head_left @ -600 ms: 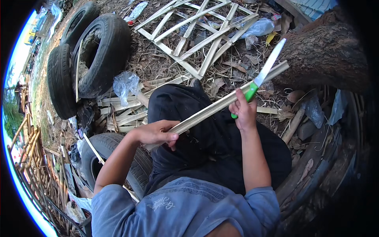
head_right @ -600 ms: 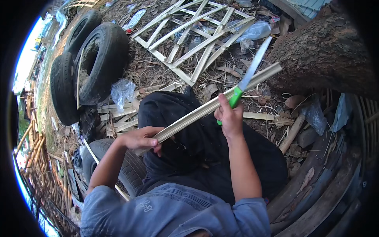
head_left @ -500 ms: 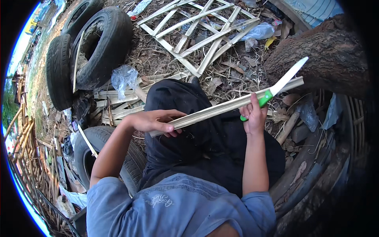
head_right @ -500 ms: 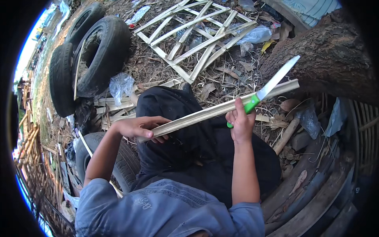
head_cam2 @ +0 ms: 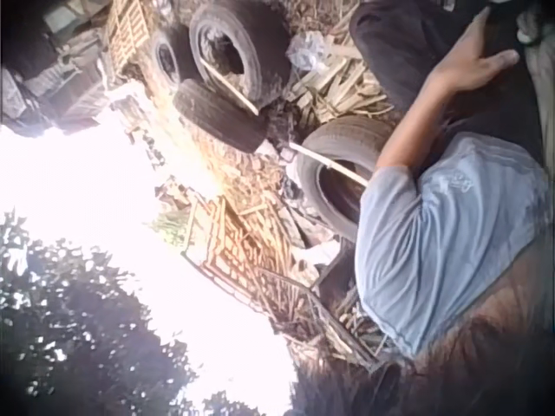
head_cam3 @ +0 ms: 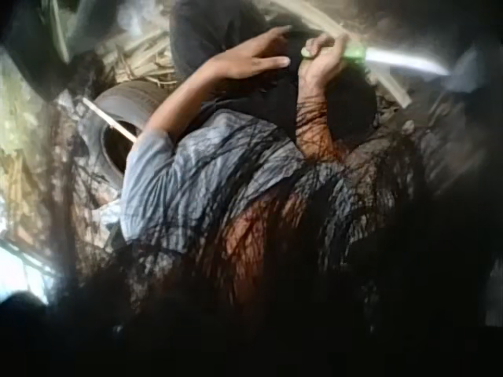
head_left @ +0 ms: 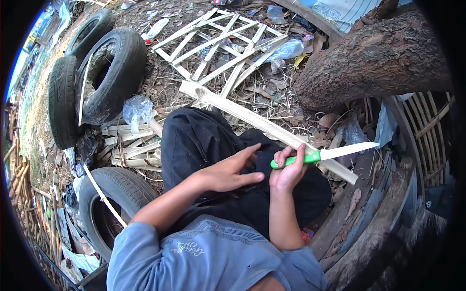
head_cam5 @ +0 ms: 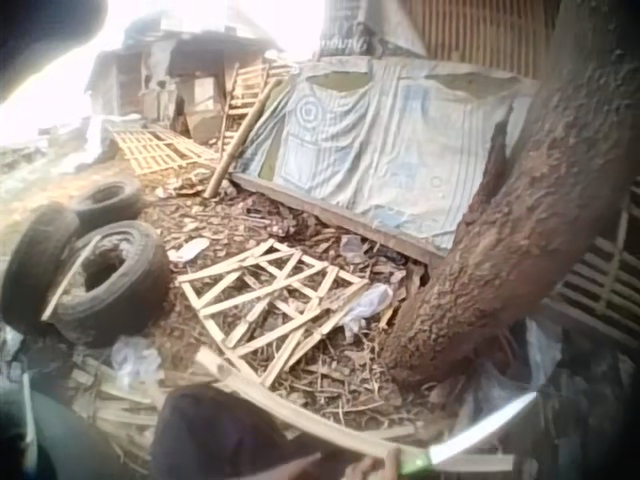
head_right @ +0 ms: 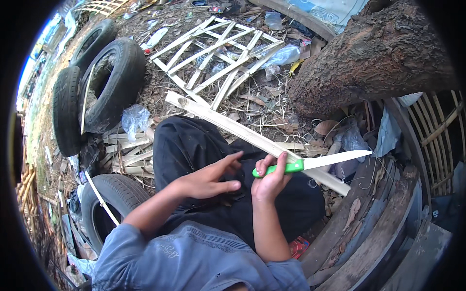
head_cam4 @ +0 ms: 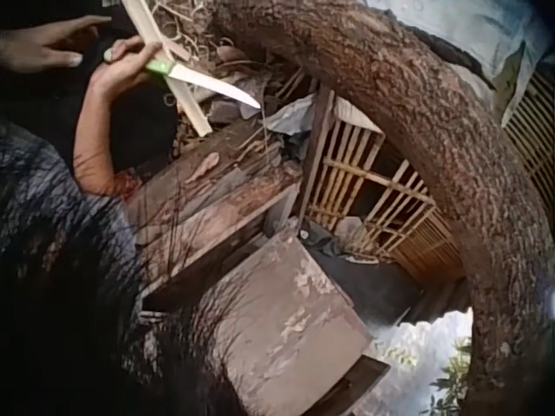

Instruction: The person holds a bamboo strip and shaves along its surface and edges using a knife.

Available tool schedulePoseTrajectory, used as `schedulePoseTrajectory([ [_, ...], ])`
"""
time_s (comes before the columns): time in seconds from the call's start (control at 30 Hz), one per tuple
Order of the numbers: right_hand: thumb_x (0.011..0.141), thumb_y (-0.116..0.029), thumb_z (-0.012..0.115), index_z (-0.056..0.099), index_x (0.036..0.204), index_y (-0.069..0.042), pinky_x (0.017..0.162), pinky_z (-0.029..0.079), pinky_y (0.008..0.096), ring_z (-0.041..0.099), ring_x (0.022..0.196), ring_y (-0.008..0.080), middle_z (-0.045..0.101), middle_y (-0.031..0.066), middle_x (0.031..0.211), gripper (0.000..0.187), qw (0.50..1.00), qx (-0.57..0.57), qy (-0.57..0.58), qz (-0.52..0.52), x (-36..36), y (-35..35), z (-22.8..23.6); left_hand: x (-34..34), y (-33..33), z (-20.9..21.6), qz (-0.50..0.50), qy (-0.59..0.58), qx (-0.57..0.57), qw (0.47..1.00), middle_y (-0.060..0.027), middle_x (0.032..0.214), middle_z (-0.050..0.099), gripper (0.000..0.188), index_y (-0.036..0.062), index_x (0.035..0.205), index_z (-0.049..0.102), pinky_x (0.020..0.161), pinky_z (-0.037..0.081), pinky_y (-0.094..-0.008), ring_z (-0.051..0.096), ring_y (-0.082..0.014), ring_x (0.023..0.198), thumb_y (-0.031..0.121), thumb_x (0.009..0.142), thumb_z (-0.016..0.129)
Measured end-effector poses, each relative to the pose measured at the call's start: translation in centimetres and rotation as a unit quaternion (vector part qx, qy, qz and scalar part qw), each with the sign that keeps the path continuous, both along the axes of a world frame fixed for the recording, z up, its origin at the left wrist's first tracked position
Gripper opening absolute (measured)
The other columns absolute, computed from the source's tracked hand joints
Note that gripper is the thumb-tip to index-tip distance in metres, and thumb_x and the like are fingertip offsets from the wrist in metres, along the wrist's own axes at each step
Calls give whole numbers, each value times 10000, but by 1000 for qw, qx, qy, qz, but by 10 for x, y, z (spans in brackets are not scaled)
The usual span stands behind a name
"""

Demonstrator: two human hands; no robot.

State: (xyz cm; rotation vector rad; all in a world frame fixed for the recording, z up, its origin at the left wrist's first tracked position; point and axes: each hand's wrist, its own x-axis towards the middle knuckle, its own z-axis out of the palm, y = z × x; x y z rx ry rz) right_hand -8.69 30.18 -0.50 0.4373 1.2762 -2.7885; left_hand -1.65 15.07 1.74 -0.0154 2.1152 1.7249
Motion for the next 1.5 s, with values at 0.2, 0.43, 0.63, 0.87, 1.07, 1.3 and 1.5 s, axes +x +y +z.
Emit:
schedulePoseTrajectory([
  [0.2,1014,-253,473,526,967,-2,412,324,230,391,415,74,614,100,716,261,989,27,22,144,37,10,-12,-48,18,-38,328,84,241,909,-52,1045,654,286,11,1159,599,868,450,-265,592,-103,962,236,989,551],
  [0.43,1001,-160,483,384,847,-102,392,281,224,318,406,55,330,-23,564,192,976,129,114,131,86,69,-37,-64,-51,23,386,182,84,900,-2,756,630,257,-57,961,631,549,380,-216,492,-27,635,197,961,591],
  [0.63,911,-62,545,400,760,-68,611,464,252,517,697,120,513,76,888,209,934,308,172,57,78,94,-13,-74,-97,51,277,114,57,952,-31,715,617,256,-20,908,630,538,422,-215,528,-69,529,236,927,629],
  [0.87,782,46,680,374,702,-91,759,505,273,616,815,144,651,199,1037,344,905,215,66,361,51,58,12,-90,-72,36,233,75,40,969,-33,706,631,210,-26,992,624,505,412,-206,533,-57,510,172,924,637],
  [1.07,751,125,687,372,693,-106,741,553,300,672,845,188,642,190,1011,395,922,106,14,372,61,23,14,-81,-55,-4,231,22,147,962,17,664,587,280,-66,1102,571,540,399,-191,504,-30,539,141,925,635],
  [1.3,802,78,681,377,624,-120,620,496,224,625,718,99,692,157,905,404,942,114,-8,316,65,11,-11,-45,-38,-14,202,17,35,979,-60,861,611,564,-21,1279,463,704,472,-285,574,-121,772,302,885,705],
  [1.5,816,93,664,391,653,-121,647,483,218,601,713,94,649,99,828,384,956,92,-48,273,68,11,-18,13,-15,10,15,101,-163,981,-132,701,575,442,10,749,562,594,455,-392,581,-290,650,399,766,770],
])
